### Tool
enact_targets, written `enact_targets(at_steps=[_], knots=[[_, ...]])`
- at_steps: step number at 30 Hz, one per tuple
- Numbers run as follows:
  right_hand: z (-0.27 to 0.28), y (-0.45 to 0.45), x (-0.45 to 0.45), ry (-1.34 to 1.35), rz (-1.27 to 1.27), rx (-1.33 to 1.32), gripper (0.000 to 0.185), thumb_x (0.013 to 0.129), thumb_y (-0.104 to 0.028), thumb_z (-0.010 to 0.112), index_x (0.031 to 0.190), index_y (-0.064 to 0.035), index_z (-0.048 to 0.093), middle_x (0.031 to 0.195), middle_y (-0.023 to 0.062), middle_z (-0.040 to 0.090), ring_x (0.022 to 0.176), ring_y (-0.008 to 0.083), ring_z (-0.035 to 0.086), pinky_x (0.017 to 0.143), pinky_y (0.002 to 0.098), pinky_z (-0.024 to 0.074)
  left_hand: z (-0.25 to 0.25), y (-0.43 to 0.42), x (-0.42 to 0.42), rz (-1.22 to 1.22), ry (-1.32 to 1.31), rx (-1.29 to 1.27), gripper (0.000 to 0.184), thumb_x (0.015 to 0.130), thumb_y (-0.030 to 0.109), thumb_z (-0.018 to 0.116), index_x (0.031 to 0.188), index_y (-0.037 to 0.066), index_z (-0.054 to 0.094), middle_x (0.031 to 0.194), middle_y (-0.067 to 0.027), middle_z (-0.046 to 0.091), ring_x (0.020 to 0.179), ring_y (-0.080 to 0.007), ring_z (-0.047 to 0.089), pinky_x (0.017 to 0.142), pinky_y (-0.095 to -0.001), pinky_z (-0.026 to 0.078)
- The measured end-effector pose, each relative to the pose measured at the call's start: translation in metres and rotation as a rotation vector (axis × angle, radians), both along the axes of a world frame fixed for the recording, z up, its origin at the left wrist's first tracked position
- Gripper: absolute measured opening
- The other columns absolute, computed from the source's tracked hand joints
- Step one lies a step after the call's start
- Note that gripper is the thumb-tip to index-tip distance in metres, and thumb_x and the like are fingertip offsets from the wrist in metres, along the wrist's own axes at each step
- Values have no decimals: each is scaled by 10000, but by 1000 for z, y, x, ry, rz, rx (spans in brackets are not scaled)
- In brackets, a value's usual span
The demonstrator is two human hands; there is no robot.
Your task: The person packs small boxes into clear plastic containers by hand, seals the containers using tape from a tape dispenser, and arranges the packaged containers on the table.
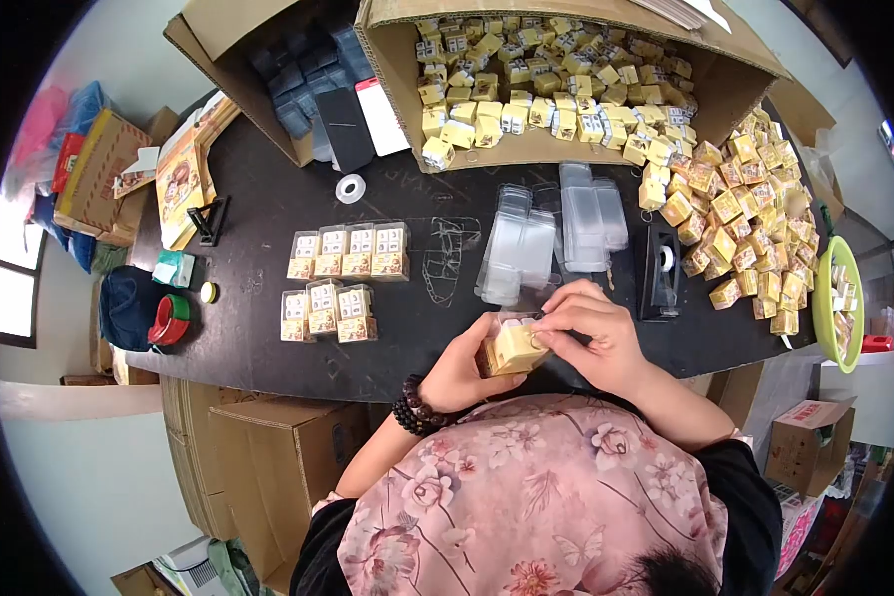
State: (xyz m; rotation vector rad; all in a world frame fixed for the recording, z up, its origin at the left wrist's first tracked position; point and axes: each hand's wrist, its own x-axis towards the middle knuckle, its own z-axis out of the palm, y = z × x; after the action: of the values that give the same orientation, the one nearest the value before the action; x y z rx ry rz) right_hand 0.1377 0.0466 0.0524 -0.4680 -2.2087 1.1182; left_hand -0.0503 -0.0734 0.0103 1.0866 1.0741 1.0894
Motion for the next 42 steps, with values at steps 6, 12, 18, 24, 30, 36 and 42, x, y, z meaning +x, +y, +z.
enact_targets(at_steps=[6,12,18,24,30,36,42], knots=[[-1,-1,2,85,92,258,203,812,-56,733,1014,-50,713,1047,89,625,1061,266,560,902,380,457,-5,0,7,22,-120,-18,608,794,-20,747,1299,37,412,1203,-34,535,1101,-115,532,954,-297,458],[-23,-11,9,45,65,-166,394,835,-147,732,1194,-27,622,1281,158,484,1191,298,512,1023,403,397,-22,4,22,14,-905,-56,586,996,341,520,1464,72,291,1374,-79,457,1265,-190,470,1066,-377,384],[-21,-17,4,91,50,-211,363,820,-121,725,1165,-52,637,1308,155,473,1214,299,500,1026,404,400,-26,6,22,28,-804,-155,592,964,391,453,1431,52,322,1363,-165,476,1260,-264,497,1069,-434,388],[-26,-13,5,54,120,-167,285,813,-86,721,1086,-47,653,1301,175,493,1230,299,509,1000,413,429,-13,4,22,-14,-688,-249,568,965,390,462,1421,73,344,1330,-125,500,1244,-249,508,1054,-433,398],[-46,-18,4,207,52,-350,134,876,-11,645,983,-24,565,1186,158,599,1184,296,571,1056,442,388,-17,1,19,-99,-857,-324,617,971,423,469,1478,126,282,1414,-93,436,1293,-235,467,1053,-443,398],[-34,-11,1,134,212,-484,104,895,22,628,929,-20,539,1057,100,597,1192,272,571,1051,426,415,-21,-3,14,-151,-783,-275,665,981,340,536,1483,39,221,1391,-85,433,1288,-204,461,1038,-400,412],[-27,-20,-6,94,92,-681,81,917,-4,617,993,19,634,1038,94,599,1182,273,585,1000,368,474,-21,-2,11,-95,-478,-176,621,915,147,672,1403,5,316,1223,-56,538,1133,-120,527,974,-308,441]])
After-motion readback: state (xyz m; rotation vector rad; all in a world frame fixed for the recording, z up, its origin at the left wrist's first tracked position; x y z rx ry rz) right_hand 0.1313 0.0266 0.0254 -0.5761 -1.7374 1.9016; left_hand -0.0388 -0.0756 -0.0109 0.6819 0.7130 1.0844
